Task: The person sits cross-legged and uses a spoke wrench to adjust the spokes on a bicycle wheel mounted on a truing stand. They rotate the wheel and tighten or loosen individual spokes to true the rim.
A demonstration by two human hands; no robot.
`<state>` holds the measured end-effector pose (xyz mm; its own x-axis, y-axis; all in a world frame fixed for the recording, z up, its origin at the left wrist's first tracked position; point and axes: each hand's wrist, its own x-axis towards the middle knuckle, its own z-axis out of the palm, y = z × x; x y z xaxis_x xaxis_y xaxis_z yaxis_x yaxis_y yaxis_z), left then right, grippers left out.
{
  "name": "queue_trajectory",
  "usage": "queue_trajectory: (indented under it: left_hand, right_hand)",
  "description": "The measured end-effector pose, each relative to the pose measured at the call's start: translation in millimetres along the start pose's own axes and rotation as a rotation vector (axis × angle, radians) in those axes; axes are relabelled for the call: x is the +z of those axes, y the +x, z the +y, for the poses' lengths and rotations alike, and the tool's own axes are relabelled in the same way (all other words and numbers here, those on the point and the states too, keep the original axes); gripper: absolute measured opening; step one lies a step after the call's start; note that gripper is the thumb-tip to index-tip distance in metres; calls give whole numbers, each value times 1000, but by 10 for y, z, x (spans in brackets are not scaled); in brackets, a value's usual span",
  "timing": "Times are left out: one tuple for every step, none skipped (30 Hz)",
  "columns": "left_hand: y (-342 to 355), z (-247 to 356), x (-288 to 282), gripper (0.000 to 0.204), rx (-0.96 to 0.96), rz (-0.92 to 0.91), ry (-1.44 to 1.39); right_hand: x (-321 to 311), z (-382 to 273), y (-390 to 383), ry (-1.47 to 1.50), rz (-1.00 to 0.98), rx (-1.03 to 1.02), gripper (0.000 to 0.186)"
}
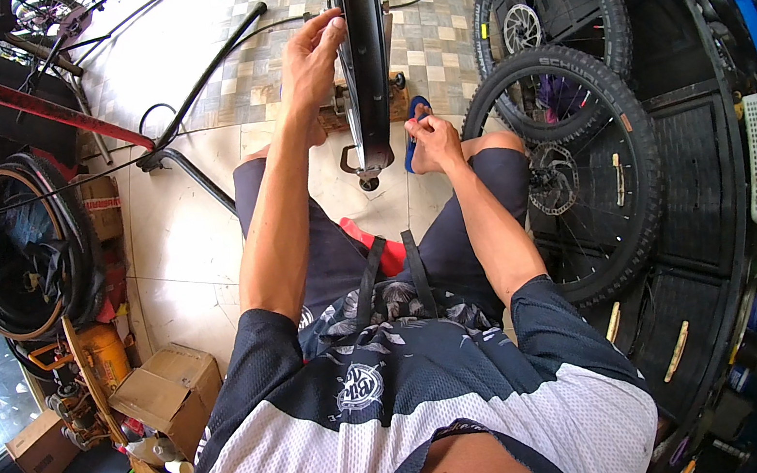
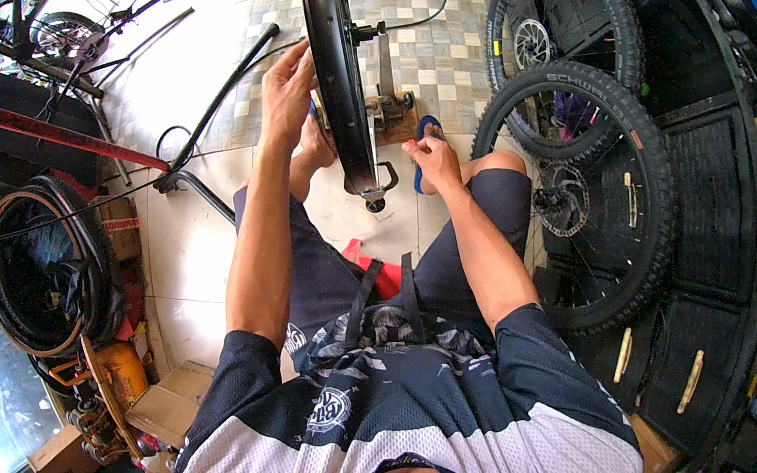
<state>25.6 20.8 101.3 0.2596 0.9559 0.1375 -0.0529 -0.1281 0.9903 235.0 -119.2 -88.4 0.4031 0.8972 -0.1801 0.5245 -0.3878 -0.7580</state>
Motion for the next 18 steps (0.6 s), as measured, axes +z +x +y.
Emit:
queue_trajectory:
  left_hand:
    - [0,-29,8,45,33,27,-50]
    - [-1,-77,2,44,24,50,-36]
    - [-11,-151,-12,43,28,70,-23]
    - [-26,-251,-30,42,66,87,-15]
    - [-56,-380,-50,41,4,101,-7]
    - [-92,-532,-61,40,-22,112,-5]
    - [-133,-700,-53,39,-18,137,-1]
    - [-197,-876,-59,38,-63,119,51]
    - [-268,-1044,-75,38,-109,101,104]
    - [-323,-1197,-85,38,-214,88,220]
    - [-382,-1331,-86,37,-190,50,149]
    - [-461,-1443,-82,37,-226,17,140]
    - [-522,-1527,-80,38,-290,-15,147]
    - [-558,-1581,-84,39,-323,-67,97]
    - [-586,-1605,-94,40,-383,-118,63]
    - [-607,-1601,-100,41,-483,-166,54]
    - [-616,-1573,-101,43,-441,-201,143]
    - [-611,-1525,-106,44,-420,-203,145]
  right_hand:
    - [-1,1,-5,8,2,-1,43]
    - [-3,0,-9,1,3,21,43]
    - [-6,-2,-9,11,6,1,43]
    - [-7,-6,-9,6,7,3,43]
    - [-5,-11,-10,-12,4,29,43]
    - [-3,-18,-8,-3,1,2,43]
    - [-5,-24,-5,-7,-5,0,43]
    - [-5,-29,-6,-27,-12,24,42]
    - [-4,-33,-9,-6,-9,0,42]
    - [-4,-38,-14,-2,-7,3,42]
    - [-3,-42,-17,-14,-7,32,41]
    - [-1,-44,-22,4,-3,11,41]
    - [2,-45,-25,6,-1,17,40]
    - [3,-42,-25,-7,-3,47,40]
    - [2,-36,-24,3,0,27,40]
    - [2,-27,-22,-2,-2,32,40]
    - [7,-16,-17,-17,-3,51,39]
    - [15,-5,-11,-5,9,3,43]
